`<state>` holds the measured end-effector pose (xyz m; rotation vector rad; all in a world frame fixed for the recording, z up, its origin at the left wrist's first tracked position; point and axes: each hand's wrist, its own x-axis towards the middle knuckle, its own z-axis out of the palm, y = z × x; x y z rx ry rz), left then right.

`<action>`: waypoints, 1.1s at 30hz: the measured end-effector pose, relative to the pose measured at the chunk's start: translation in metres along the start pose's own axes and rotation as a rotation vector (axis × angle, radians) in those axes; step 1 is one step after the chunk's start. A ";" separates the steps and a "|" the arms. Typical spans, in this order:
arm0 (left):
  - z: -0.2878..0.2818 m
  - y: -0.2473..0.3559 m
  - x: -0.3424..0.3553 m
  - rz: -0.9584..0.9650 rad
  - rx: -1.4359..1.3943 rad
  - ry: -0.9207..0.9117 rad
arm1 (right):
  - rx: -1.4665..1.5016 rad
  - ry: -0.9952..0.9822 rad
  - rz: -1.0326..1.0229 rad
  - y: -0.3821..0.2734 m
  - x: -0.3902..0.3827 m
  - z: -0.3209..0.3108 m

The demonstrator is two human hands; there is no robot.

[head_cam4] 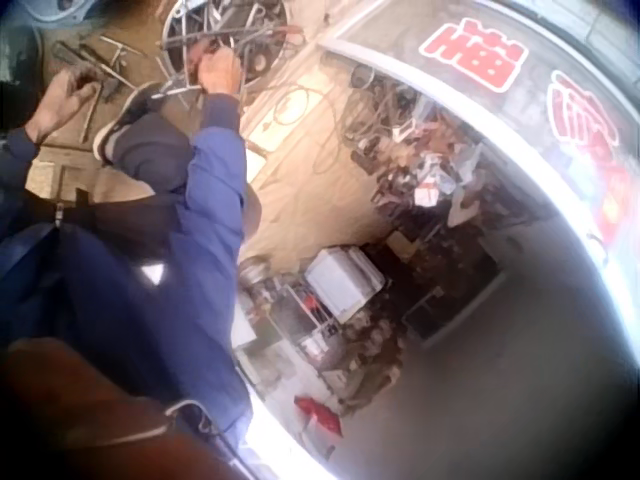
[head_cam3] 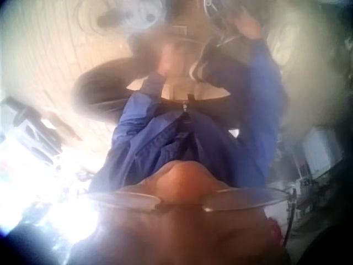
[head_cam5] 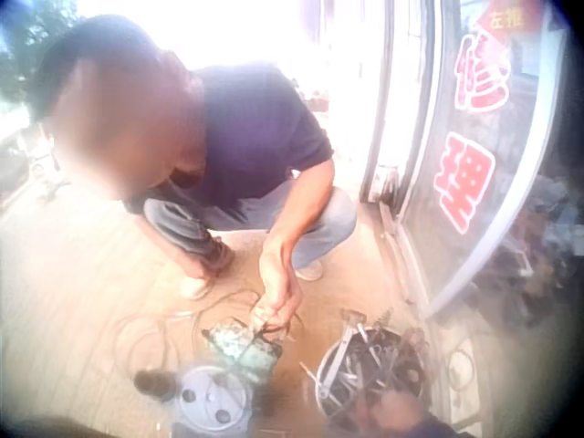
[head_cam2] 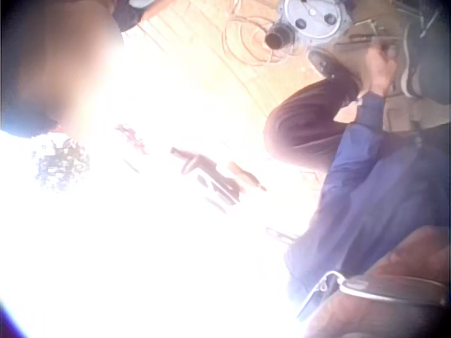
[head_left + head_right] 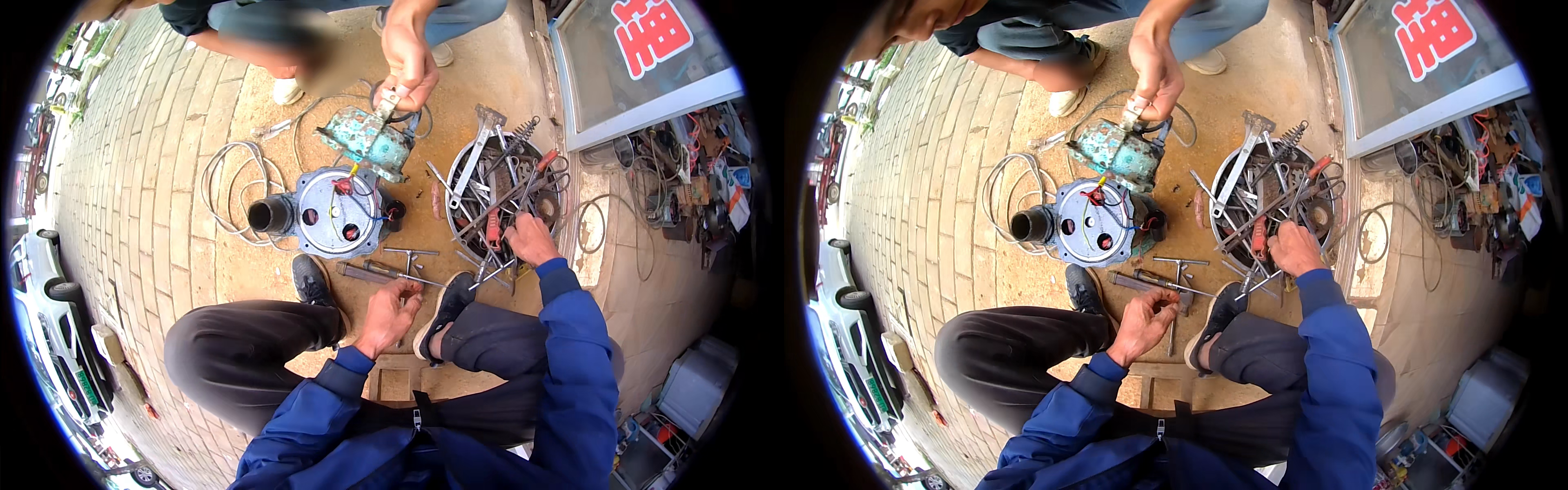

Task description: The person sits on the ground and works on a small electric motor, stripping and twisting wires, then wiping a cylindrical component with a cloth. They later walk into a cluttered workshop, open a cardboard box, and retrieve a blue electrical component and a white cylindrical part, handling them briefly.

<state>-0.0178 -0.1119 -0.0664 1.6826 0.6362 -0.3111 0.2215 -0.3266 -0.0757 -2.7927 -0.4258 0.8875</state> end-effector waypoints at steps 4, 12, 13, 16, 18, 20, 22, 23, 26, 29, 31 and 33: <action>0.000 0.021 -0.009 -0.022 -0.058 -0.091 | -0.018 0.087 -0.124 -0.012 -0.034 -0.026; 0.001 0.002 -0.017 -0.008 -0.133 -0.205 | -0.602 0.373 -0.578 -0.060 -0.102 0.031; 0.000 0.001 -0.017 0.012 -0.121 -0.201 | -0.641 0.378 -0.572 -0.064 -0.105 0.033; -0.001 -0.003 -0.019 0.054 -0.132 -0.189 | -0.302 0.500 -0.145 -0.039 -0.084 0.000; -0.001 -0.006 -0.018 0.052 -0.165 -0.194 | 0.640 0.374 0.181 -0.023 -0.080 -0.041; -0.004 -0.003 -0.020 0.038 -0.292 -0.232 | 1.260 0.369 0.192 -0.022 -0.096 -0.062; -0.006 0.010 -0.025 0.019 -0.511 -0.314 | 1.578 0.283 0.040 -0.021 -0.118 -0.061; -0.007 0.018 -0.030 0.063 -0.539 -0.325 | 1.698 0.252 -0.009 -0.032 -0.132 -0.053; -0.008 0.041 -0.044 0.253 -0.630 -0.347 | 1.911 0.207 -0.133 -0.080 -0.182 -0.021; -0.008 0.060 -0.053 0.436 -0.811 -0.309 | 2.057 -0.050 -0.196 -0.104 -0.212 0.033; -0.023 0.062 -0.059 0.316 -0.858 -0.378 | 2.129 -0.151 -0.169 -0.112 -0.220 0.062; -0.027 0.064 -0.067 0.315 -0.917 -0.340 | 1.970 -0.144 -0.106 -0.114 -0.220 0.072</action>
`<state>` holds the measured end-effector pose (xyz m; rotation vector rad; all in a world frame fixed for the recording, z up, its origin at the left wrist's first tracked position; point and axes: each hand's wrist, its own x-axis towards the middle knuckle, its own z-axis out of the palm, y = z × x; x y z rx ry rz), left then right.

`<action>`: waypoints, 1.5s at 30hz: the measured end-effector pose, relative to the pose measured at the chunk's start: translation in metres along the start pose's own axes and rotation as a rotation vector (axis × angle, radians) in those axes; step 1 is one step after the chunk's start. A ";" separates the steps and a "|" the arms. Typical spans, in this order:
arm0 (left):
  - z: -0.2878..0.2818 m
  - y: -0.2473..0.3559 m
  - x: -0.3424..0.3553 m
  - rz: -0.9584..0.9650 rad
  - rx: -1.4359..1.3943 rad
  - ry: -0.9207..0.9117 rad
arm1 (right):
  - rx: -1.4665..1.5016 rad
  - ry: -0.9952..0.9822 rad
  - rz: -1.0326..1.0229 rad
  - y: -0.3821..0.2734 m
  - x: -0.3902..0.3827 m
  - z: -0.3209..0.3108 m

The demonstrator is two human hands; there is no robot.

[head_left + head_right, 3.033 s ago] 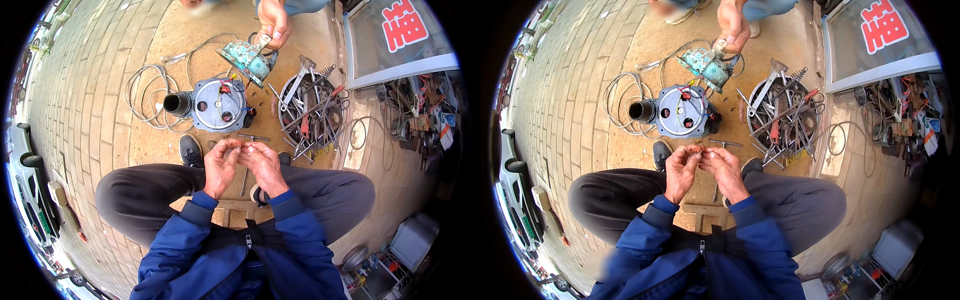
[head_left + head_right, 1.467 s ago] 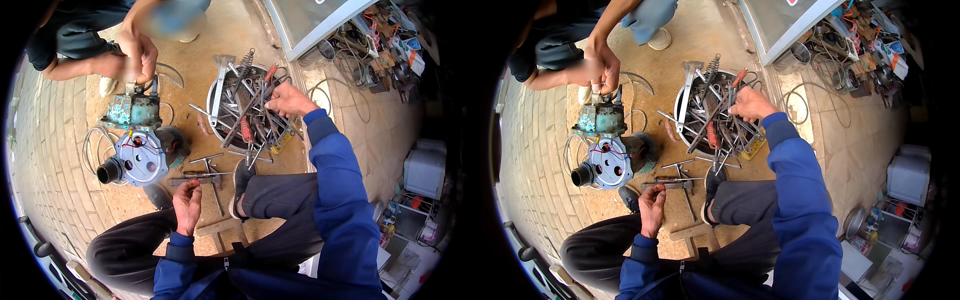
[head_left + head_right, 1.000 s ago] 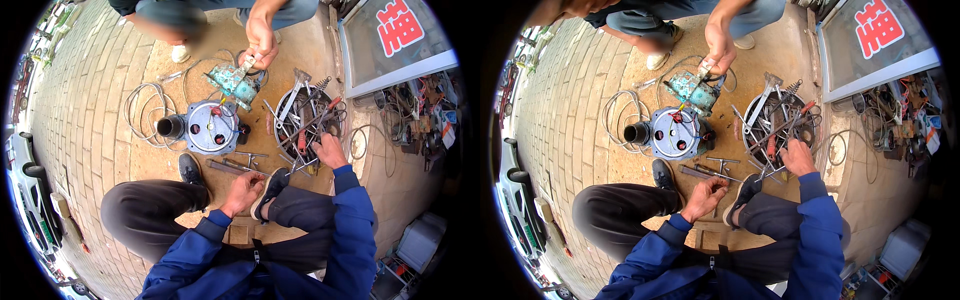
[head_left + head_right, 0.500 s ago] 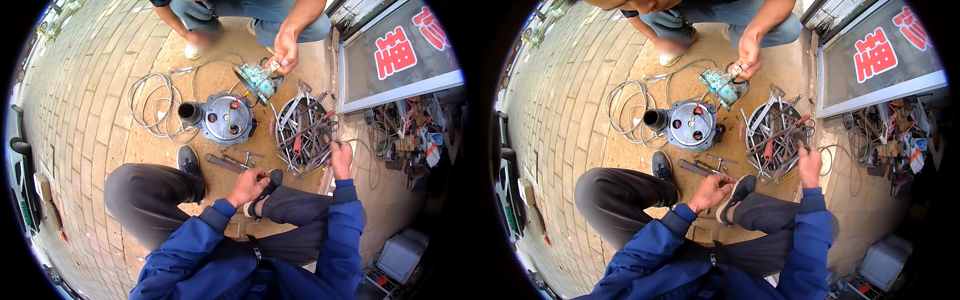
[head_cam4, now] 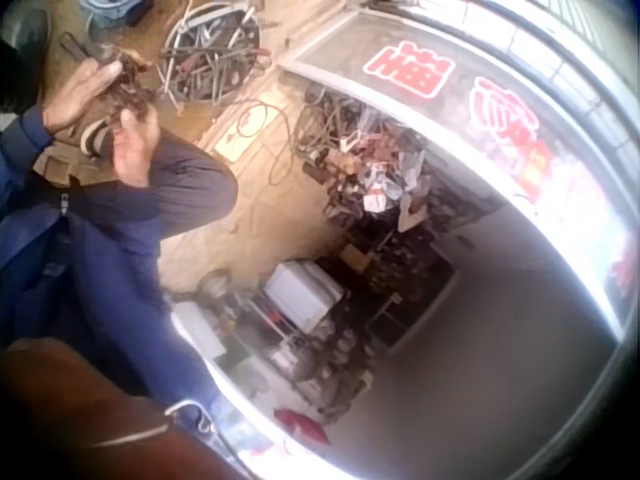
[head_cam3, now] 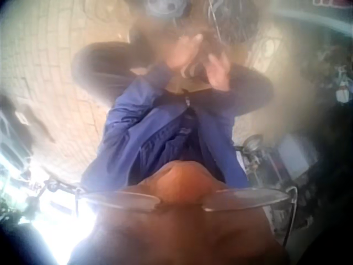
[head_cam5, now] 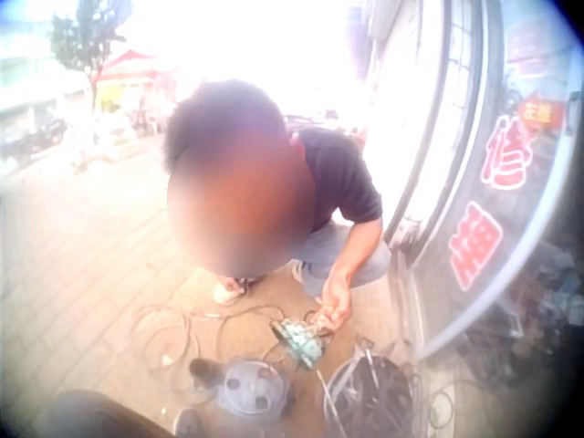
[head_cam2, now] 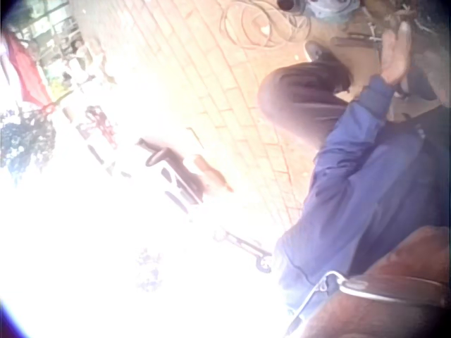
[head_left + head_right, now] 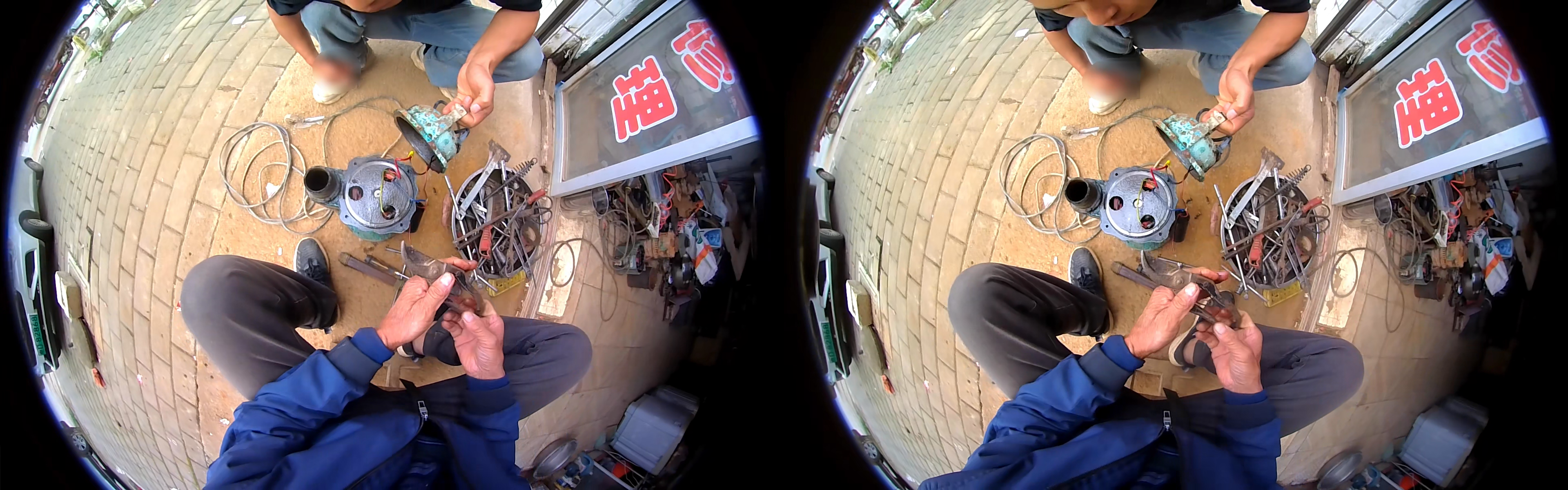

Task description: The person sits on the ground and works on a small electric motor, stripping and twisting wires, then wiping a cylindrical component with a cloth. They later walk into a cluttered workshop, open a cardboard box, and retrieve a blue electrical component and a white cylindrical part, handling them briefly.

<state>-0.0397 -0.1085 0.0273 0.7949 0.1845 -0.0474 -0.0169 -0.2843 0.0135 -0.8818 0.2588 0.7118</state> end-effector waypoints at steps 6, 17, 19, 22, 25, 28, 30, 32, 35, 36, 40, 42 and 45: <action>0.013 -0.006 -0.006 0.276 0.829 -0.021 | -1.395 0.006 -0.659 0.005 0.004 0.032; -0.010 0.016 -0.011 -0.062 0.435 -0.160 | -0.577 -0.226 -0.162 -0.006 -0.003 0.028; -0.014 -0.009 -0.010 -0.080 0.171 -0.010 | -0.462 -0.020 -0.390 -0.008 -0.007 0.052; -0.017 -0.022 -0.015 -0.344 0.087 -0.011 | -0.556 0.014 -0.609 -0.017 0.001 0.061; -0.017 -0.035 -0.016 -0.481 -0.239 -0.038 | -0.695 0.005 -0.532 -0.013 0.006 0.057; -0.015 -0.039 -0.015 -0.492 -0.354 0.031 | -0.623 -0.041 -0.548 -0.009 0.006 0.065; -0.014 -0.044 -0.014 -0.483 -0.375 0.032 | -0.600 -0.059 -0.566 -0.008 0.007 0.066; -0.006 -0.036 -0.012 -0.511 -0.359 0.089 | -0.616 -0.049 -0.628 -0.003 0.009 0.064; -0.013 -0.045 -0.013 -0.503 -0.483 0.039 | -0.611 -0.034 -0.737 0.004 0.013 0.065; -0.014 -0.045 -0.012 -0.511 -0.471 0.064 | -0.596 -0.035 -0.774 0.006 0.016 0.066; -0.013 -0.053 -0.008 -0.428 -0.219 0.161 | -0.468 0.121 -0.772 0.013 0.022 0.070; -0.021 -0.057 -0.008 -0.405 -0.098 0.166 | -0.456 0.135 -0.736 0.014 0.026 0.067; -0.023 -0.058 -0.007 -0.291 0.074 0.136 | -0.477 0.180 -0.706 0.012 0.032 0.063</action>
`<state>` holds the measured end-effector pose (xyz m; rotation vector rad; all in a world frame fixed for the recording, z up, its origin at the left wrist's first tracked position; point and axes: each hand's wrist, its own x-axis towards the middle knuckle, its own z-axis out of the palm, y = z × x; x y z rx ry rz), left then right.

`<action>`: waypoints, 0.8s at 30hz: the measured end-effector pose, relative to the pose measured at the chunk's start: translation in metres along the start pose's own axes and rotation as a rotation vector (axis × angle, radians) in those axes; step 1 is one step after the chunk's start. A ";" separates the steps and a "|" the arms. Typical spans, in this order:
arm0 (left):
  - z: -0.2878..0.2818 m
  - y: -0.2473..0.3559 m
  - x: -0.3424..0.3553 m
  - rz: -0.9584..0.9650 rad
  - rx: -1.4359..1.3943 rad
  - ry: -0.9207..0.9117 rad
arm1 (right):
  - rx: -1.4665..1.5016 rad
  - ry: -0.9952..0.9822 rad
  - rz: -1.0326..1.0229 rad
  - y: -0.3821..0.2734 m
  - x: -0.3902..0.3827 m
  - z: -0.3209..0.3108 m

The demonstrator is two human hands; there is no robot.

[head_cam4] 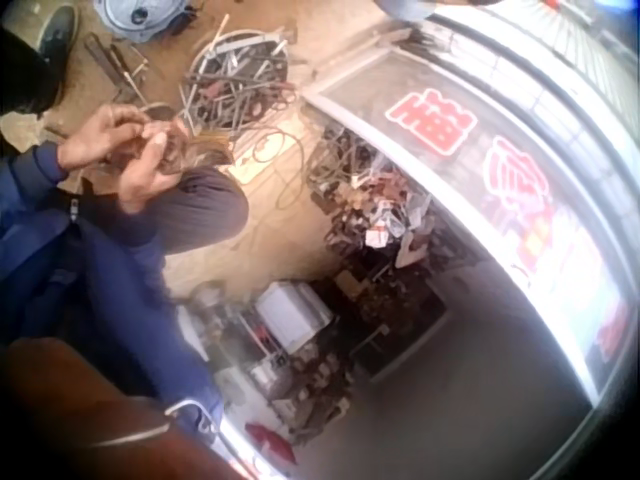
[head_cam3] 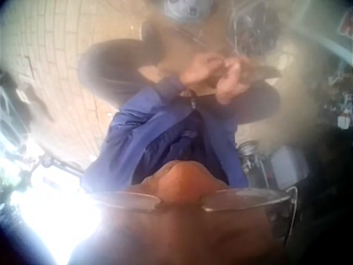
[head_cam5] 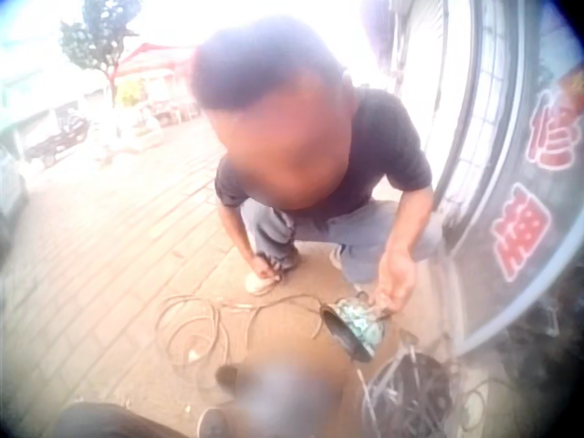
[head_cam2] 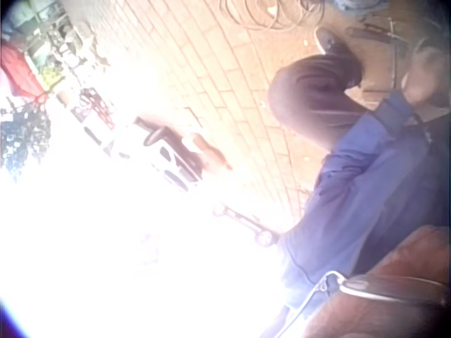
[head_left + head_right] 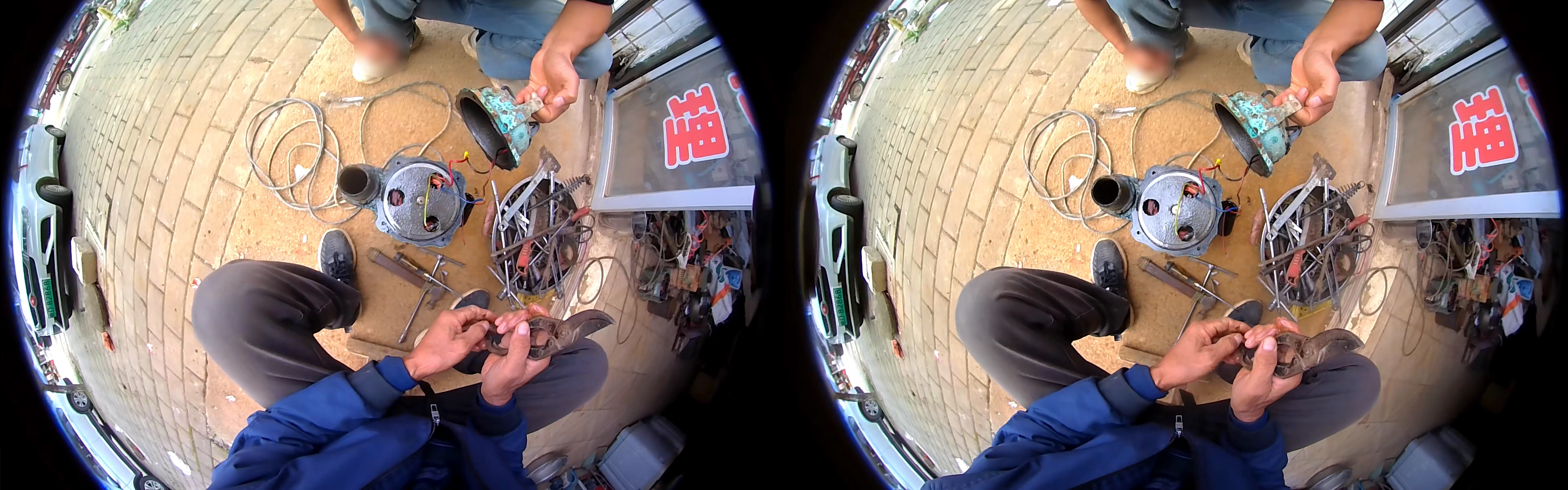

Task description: The person sits on the ground and works on a small electric motor, stripping and twisting wires, then wiping a cylindrical component with a cloth. They later walk into a cluttered workshop, open a cardboard box, and retrieve a blue electrical component and a white cylindrical part, handling them briefly.

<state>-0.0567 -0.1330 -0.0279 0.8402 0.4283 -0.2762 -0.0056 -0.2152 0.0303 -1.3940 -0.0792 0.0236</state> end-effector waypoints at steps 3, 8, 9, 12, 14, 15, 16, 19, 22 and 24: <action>0.003 0.000 -0.001 0.148 0.163 0.095 | -0.027 0.014 0.043 0.002 0.005 -0.004; 0.000 0.026 -0.006 0.181 0.509 0.081 | 0.070 -0.037 0.191 -0.004 0.009 -0.002; 0.002 0.028 -0.004 0.126 0.486 0.111 | 0.083 -0.029 0.203 -0.005 0.011 0.000; 0.000 0.032 -0.002 0.046 0.379 0.160 | 0.149 -0.062 0.298 -0.001 0.009 -0.004; -0.008 0.019 0.002 0.021 0.277 0.182 | 0.058 -0.082 0.280 0.001 0.006 -0.006; -0.008 0.033 -0.001 -0.125 0.359 0.137 | -0.012 -0.125 0.256 0.003 0.003 -0.010; -0.007 0.031 0.000 -0.146 0.284 0.115 | -0.072 -0.102 0.214 0.004 0.003 -0.011; -0.003 0.025 -0.003 -0.155 0.103 0.082 | -0.161 -0.079 0.152 0.002 0.005 -0.012; 0.003 0.028 -0.004 0.021 0.201 0.073 | -0.249 -0.081 0.164 0.016 0.010 -0.015; 0.010 0.045 -0.014 0.226 0.545 0.039 | -0.259 -0.081 0.341 0.017 0.015 -0.012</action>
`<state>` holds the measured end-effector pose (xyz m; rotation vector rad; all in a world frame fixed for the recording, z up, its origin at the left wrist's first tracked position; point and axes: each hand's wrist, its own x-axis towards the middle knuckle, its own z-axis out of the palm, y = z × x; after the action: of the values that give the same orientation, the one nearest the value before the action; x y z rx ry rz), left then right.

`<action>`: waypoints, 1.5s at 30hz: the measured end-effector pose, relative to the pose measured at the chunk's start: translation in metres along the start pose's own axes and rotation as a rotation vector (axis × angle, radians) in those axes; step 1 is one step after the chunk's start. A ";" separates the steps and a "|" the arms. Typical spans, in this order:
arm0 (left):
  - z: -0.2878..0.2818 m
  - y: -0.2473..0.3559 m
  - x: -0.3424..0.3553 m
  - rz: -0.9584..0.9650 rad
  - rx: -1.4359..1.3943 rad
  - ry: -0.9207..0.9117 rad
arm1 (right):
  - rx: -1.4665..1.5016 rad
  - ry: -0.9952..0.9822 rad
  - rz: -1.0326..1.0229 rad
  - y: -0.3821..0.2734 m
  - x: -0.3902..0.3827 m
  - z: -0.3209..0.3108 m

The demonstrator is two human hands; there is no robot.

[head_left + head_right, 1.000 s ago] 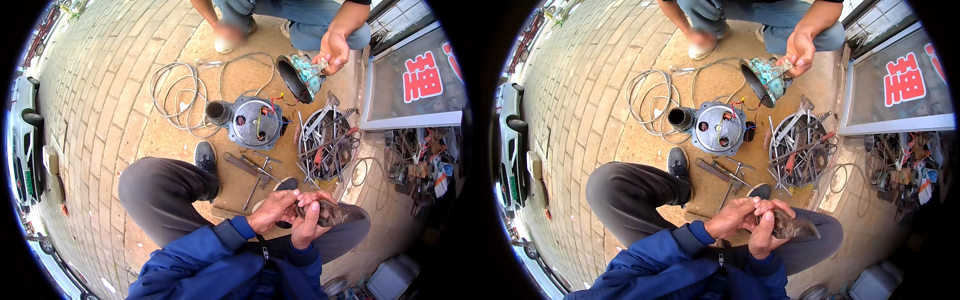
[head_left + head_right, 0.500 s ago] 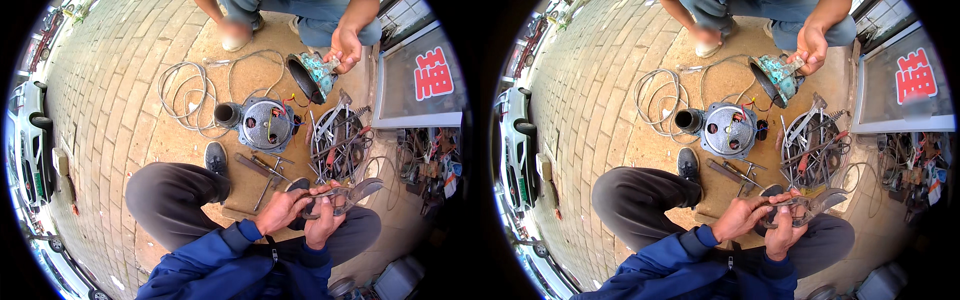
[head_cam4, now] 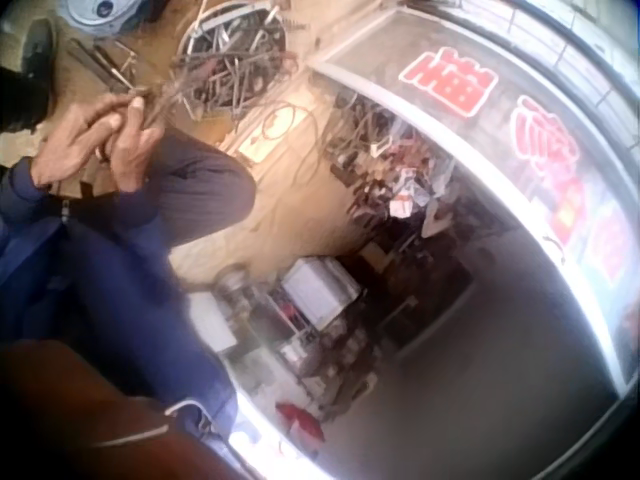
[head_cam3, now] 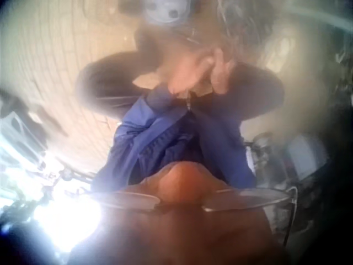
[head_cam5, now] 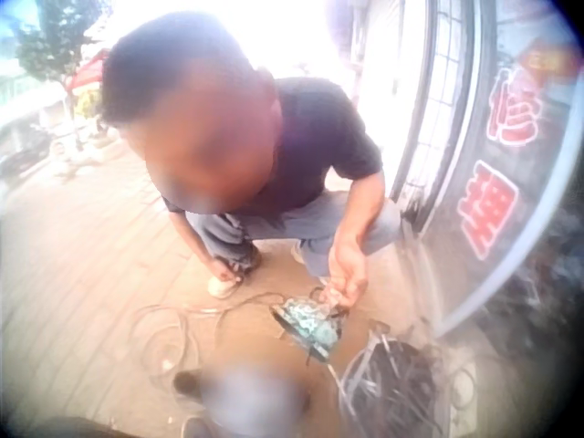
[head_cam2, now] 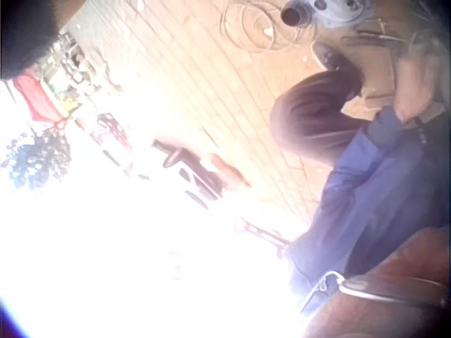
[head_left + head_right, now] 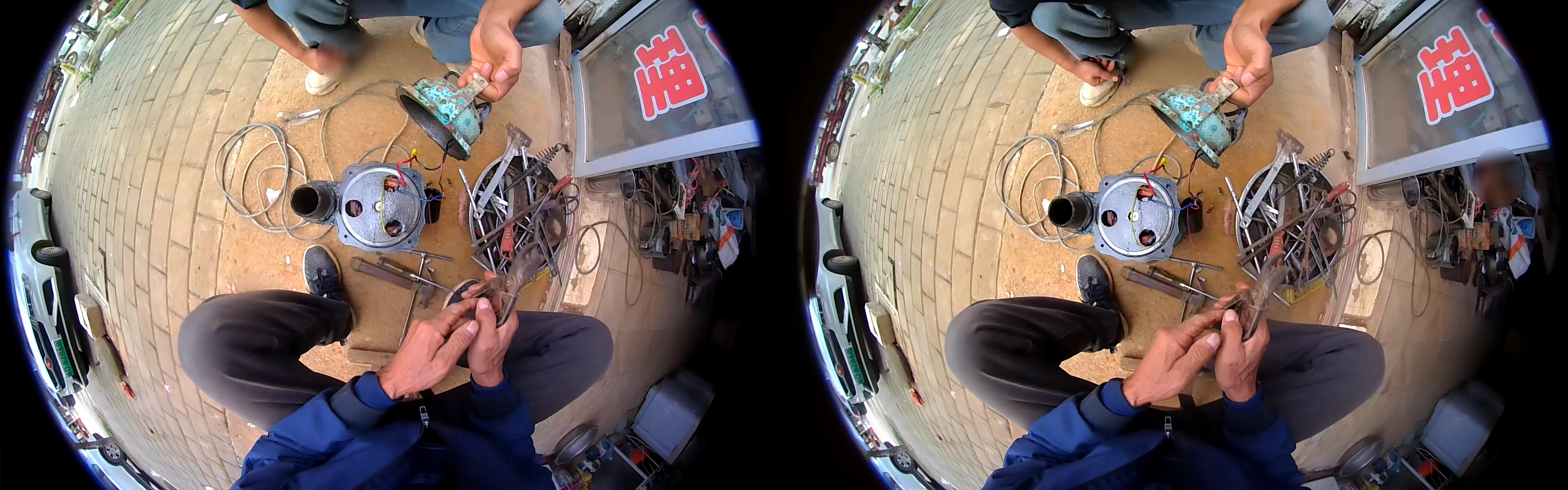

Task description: The person sits on the ground and works on a small electric motor, stripping and twisting wires, then wiping a cylindrical component with a cloth. They later walk into a cluttered workshop, open a cardboard box, and retrieve a blue electrical component and a white cylindrical part, handling them briefly.

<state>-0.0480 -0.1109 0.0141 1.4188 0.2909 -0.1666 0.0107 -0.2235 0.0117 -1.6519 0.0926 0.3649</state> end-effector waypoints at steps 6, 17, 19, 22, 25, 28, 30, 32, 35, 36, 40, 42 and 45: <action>-0.017 0.007 0.006 -0.050 -0.230 0.382 | 0.567 -0.335 0.639 0.008 0.026 -0.002; -0.032 0.004 0.013 0.098 -0.370 0.576 | 0.601 -0.546 0.748 0.021 0.066 0.022; -0.032 0.004 0.014 0.097 -0.365 0.578 | 0.601 -0.541 0.737 0.020 0.070 0.025; -0.032 0.003 0.015 0.099 -0.354 0.579 | 0.586 -0.541 0.706 0.016 0.075 0.028; -0.032 0.003 0.015 0.097 -0.353 0.579 | 0.555 -0.535 0.688 0.014 0.077 0.028; -0.031 0.002 0.015 0.097 -0.360 0.582 | 0.533 -0.526 0.658 0.016 0.077 0.028; -0.031 0.001 0.015 0.094 -0.366 0.584 | 0.542 -0.540 0.650 0.017 0.077 0.028; -0.031 0.002 0.014 0.085 -0.372 0.586 | 0.537 -0.526 0.658 0.013 0.078 0.029; -0.031 0.001 0.014 0.085 -0.348 0.572 | 0.540 -0.502 0.659 0.012 0.077 0.030; -0.031 0.000 0.014 0.100 -0.350 0.568 | 0.542 -0.494 0.661 0.013 0.077 0.030; -0.030 -0.001 0.016 0.134 -0.350 0.563 | 0.512 -0.461 0.654 0.016 0.078 0.030; -0.030 -0.001 0.016 0.139 -0.351 0.561 | 0.517 -0.427 0.644 0.011 0.076 0.034; -0.031 -0.002 0.015 0.139 -0.340 0.566 | 0.446 -0.433 0.642 0.011 0.072 0.034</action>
<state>-0.0371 -0.0796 0.0040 1.1178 0.6503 0.3914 0.0697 -0.1800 -0.0219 -1.0411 0.3541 1.0974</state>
